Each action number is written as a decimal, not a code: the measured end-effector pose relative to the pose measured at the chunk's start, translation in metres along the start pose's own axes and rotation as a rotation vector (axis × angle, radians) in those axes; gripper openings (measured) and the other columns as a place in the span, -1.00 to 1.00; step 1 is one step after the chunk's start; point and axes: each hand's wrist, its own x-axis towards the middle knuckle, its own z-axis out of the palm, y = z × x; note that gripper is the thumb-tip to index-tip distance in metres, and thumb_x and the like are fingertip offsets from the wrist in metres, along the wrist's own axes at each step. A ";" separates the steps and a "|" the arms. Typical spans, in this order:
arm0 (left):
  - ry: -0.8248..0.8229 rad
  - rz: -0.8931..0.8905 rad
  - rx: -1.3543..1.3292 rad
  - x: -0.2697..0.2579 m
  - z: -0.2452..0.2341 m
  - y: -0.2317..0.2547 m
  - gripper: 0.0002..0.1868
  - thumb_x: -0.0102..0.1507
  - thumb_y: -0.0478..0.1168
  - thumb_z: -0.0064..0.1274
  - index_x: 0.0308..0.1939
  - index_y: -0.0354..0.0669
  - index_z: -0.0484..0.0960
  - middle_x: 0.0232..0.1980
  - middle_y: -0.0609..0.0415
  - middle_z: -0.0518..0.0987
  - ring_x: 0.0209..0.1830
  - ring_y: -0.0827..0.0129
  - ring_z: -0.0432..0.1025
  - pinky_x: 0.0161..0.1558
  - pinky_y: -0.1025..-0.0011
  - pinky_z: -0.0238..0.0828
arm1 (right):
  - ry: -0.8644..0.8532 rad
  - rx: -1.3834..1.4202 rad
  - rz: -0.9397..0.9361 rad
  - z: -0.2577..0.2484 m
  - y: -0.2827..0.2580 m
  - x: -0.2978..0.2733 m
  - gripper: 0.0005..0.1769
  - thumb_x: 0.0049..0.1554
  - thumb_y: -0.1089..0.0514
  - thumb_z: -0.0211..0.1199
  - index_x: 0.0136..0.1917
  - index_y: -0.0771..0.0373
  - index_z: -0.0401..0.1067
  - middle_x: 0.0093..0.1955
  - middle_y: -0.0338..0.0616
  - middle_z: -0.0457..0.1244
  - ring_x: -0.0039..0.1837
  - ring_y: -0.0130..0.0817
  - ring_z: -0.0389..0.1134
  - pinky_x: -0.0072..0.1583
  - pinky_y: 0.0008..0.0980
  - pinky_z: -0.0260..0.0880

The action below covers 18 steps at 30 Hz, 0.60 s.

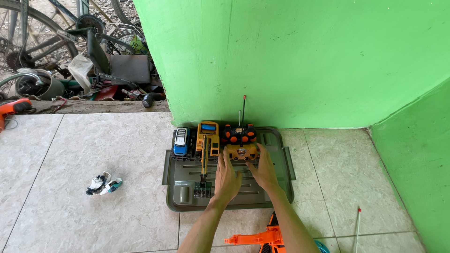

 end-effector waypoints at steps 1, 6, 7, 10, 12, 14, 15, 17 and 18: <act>0.002 0.012 0.007 0.000 -0.001 0.001 0.05 0.19 -0.36 0.08 0.57 -0.25 -0.33 0.55 -0.40 -0.07 0.51 -0.26 0.05 0.39 0.01 0.16 | 0.002 0.000 -0.005 -0.001 -0.002 -0.002 -0.06 0.06 0.14 0.42 0.55 0.16 -0.06 0.50 0.09 0.05 0.47 0.05 0.18 0.40 -0.06 0.26; 0.014 0.052 0.060 -0.004 -0.006 0.009 0.05 0.19 -0.36 0.09 0.56 -0.24 -0.32 0.57 -0.38 -0.09 0.58 -0.22 -0.06 0.47 0.03 0.01 | 0.016 -0.018 -0.050 -0.007 -0.009 -0.011 -0.05 0.06 0.13 0.43 0.55 0.18 -0.05 0.50 0.15 0.02 0.49 0.16 0.14 0.40 -0.03 0.24; 0.008 0.051 0.068 -0.005 -0.007 0.011 0.06 0.18 -0.37 0.09 0.56 -0.22 -0.32 0.57 -0.37 -0.11 0.59 -0.21 -0.09 0.48 0.02 -0.03 | 0.028 -0.011 -0.080 -0.009 -0.010 -0.012 -0.05 0.06 0.13 0.43 0.55 0.19 -0.05 0.49 0.16 0.02 0.49 0.17 0.13 0.40 -0.02 0.24; 0.002 0.055 0.095 -0.011 -0.009 0.017 0.07 0.15 -0.39 0.08 0.57 -0.18 -0.31 0.60 -0.34 -0.15 0.62 -0.19 -0.17 0.51 0.02 -0.12 | 0.065 0.004 -0.153 -0.015 -0.015 -0.021 -0.06 0.06 0.12 0.43 0.54 0.22 -0.03 0.48 0.19 0.03 0.48 0.20 0.13 0.39 -0.02 0.24; 0.022 0.071 0.109 -0.011 -0.010 0.020 0.06 0.14 -0.41 0.06 0.58 -0.16 -0.28 0.62 -0.31 -0.15 0.64 -0.16 -0.19 0.51 0.02 -0.14 | 0.094 0.005 -0.185 -0.020 -0.020 -0.026 -0.08 0.06 0.11 0.43 0.53 0.23 -0.01 0.46 0.19 0.04 0.47 0.20 0.15 0.38 -0.03 0.26; 0.051 0.123 0.143 -0.014 -0.010 0.023 0.05 0.14 -0.41 0.05 0.57 -0.19 -0.26 0.61 -0.33 -0.14 0.64 -0.16 -0.22 0.52 0.01 -0.17 | 0.116 -0.014 -0.221 -0.027 -0.026 -0.033 -0.11 0.07 0.10 0.42 0.52 0.24 0.02 0.45 0.19 0.06 0.45 0.19 0.17 0.36 -0.03 0.27; 0.067 0.150 0.160 -0.013 -0.010 0.025 0.04 0.13 -0.41 0.05 0.57 -0.21 -0.25 0.61 -0.34 -0.14 0.64 -0.16 -0.23 0.53 0.00 -0.18 | 0.129 -0.024 -0.241 -0.030 -0.029 -0.034 -0.13 0.08 0.09 0.42 0.51 0.24 0.03 0.44 0.19 0.07 0.43 0.18 0.18 0.35 -0.03 0.28; 0.061 0.166 0.171 -0.016 -0.010 0.030 0.02 0.14 -0.40 0.05 0.57 -0.20 -0.21 0.60 -0.34 -0.13 0.64 -0.15 -0.23 0.53 0.00 -0.19 | 0.140 -0.045 -0.255 -0.038 -0.035 -0.041 -0.15 0.08 0.10 0.42 0.50 0.24 0.06 0.43 0.18 0.09 0.43 0.17 0.18 0.35 -0.03 0.27; 0.056 0.173 0.176 -0.018 -0.010 0.033 0.01 0.14 -0.40 0.05 0.57 -0.19 -0.19 0.60 -0.34 -0.13 0.64 -0.14 -0.24 0.53 0.00 -0.20 | 0.146 -0.057 -0.260 -0.042 -0.038 -0.046 -0.16 0.09 0.10 0.42 0.50 0.24 0.07 0.43 0.17 0.10 0.42 0.17 0.18 0.34 -0.02 0.26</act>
